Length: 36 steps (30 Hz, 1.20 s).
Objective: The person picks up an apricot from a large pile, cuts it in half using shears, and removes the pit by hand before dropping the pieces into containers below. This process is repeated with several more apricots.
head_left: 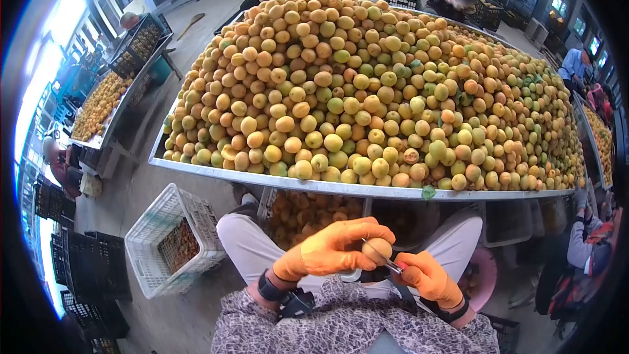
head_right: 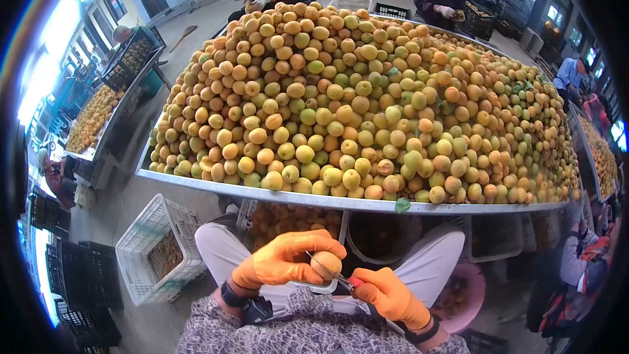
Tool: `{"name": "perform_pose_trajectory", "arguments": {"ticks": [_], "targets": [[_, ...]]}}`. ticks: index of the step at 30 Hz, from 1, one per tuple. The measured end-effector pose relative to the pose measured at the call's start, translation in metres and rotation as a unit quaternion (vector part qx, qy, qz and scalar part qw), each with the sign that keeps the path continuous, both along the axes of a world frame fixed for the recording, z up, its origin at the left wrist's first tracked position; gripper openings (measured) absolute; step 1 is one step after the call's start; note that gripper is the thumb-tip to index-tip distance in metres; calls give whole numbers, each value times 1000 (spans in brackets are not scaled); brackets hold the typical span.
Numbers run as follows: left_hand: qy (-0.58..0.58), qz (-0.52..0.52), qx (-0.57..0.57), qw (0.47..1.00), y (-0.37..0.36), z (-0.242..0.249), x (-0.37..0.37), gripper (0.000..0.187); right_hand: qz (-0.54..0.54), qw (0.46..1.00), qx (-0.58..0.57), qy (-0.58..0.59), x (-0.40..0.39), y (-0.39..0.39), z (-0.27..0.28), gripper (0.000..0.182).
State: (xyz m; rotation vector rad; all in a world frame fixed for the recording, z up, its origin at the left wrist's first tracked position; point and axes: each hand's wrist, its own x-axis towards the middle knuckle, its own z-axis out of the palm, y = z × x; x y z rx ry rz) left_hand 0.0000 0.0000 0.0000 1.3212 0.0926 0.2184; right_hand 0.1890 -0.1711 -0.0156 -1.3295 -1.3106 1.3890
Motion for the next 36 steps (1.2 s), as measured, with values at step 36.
{"name": "perform_pose_trajectory", "arguments": {"ticks": [36], "targets": [[-2,-21,360,933,8,31,20,48,-26,999,17,45,6,-8,-11,69]]}}
